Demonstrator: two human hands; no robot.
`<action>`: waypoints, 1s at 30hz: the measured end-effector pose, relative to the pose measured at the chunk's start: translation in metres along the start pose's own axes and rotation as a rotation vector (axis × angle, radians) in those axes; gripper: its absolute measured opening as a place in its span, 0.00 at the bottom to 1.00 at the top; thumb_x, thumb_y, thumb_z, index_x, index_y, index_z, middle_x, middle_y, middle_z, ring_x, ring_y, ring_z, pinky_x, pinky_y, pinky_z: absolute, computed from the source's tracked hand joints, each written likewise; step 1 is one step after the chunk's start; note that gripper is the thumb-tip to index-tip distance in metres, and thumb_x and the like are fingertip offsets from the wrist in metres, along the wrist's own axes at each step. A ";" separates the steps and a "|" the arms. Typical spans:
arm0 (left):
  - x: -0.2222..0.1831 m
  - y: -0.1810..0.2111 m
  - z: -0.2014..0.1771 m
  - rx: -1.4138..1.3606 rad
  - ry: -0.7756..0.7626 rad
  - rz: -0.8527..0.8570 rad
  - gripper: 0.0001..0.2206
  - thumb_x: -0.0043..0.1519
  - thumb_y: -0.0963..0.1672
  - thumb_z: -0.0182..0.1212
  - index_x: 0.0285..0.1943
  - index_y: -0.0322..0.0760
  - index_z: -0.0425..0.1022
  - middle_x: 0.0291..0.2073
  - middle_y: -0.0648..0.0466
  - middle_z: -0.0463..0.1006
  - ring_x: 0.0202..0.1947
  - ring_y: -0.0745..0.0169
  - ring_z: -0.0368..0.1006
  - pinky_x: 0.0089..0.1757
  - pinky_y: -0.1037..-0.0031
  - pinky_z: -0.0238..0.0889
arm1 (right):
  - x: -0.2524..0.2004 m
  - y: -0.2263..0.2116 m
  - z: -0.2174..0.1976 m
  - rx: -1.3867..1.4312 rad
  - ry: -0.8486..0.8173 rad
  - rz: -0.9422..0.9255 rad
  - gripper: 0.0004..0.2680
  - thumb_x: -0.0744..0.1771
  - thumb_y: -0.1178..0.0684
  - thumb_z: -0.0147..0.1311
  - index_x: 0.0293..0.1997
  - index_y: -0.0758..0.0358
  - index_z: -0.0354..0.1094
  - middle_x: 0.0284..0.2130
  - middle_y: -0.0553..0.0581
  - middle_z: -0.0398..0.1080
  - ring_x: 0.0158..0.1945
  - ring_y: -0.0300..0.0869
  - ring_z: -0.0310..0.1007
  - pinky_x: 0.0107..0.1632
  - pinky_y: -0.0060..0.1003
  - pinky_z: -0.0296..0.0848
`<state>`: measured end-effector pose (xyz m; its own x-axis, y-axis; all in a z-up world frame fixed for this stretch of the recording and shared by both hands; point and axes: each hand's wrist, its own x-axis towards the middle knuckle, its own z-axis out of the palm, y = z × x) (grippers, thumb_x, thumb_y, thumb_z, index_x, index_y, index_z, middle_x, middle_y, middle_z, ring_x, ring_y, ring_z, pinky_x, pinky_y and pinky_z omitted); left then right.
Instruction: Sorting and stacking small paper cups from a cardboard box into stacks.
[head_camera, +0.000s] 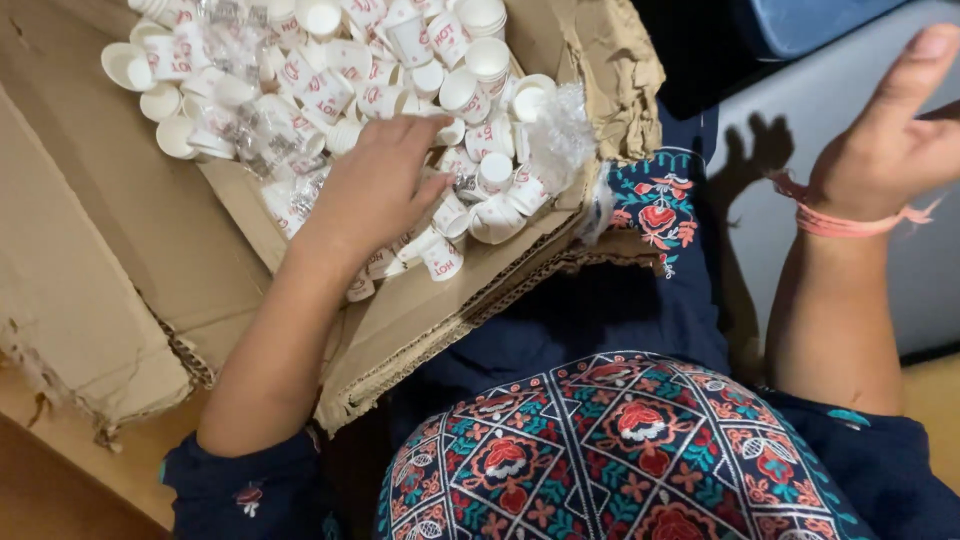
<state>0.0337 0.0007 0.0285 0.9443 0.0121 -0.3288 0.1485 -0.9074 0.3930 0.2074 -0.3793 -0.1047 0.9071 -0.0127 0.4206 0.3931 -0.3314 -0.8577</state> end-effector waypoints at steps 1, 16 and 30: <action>0.003 0.005 0.001 -0.007 -0.006 -0.010 0.24 0.62 0.46 0.64 0.67 0.37 0.66 0.55 0.41 0.74 0.56 0.36 0.68 0.53 0.55 0.63 | 0.001 -0.010 -0.003 -0.001 -0.012 0.006 0.14 0.75 0.53 0.52 0.57 0.81 0.59 0.53 0.70 0.67 0.54 0.50 0.65 0.58 0.45 0.63; 0.022 -0.104 0.005 0.274 0.309 -0.476 0.16 0.63 0.47 0.72 0.48 0.30 0.74 0.50 0.39 0.75 0.56 0.34 0.67 0.55 0.50 0.61 | -0.012 -0.127 0.037 -0.100 -0.532 -0.335 0.17 0.66 0.40 0.60 0.49 0.66 0.72 0.57 0.70 0.63 0.66 0.62 0.56 0.71 0.59 0.57; 0.011 -0.183 0.007 0.238 0.393 -0.437 0.18 0.60 0.46 0.76 0.51 0.27 0.77 0.46 0.36 0.79 0.46 0.33 0.74 0.45 0.52 0.67 | -0.041 -0.146 0.081 -0.123 -0.967 -0.756 0.10 0.65 0.55 0.64 0.50 0.45 0.78 0.54 0.42 0.72 0.70 0.52 0.61 0.49 0.55 0.59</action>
<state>0.0147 0.1641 -0.0531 0.8550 0.5154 -0.0581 0.5185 -0.8515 0.0774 0.1246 -0.2544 -0.0211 0.2171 0.9063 0.3626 0.8978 -0.0396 -0.4386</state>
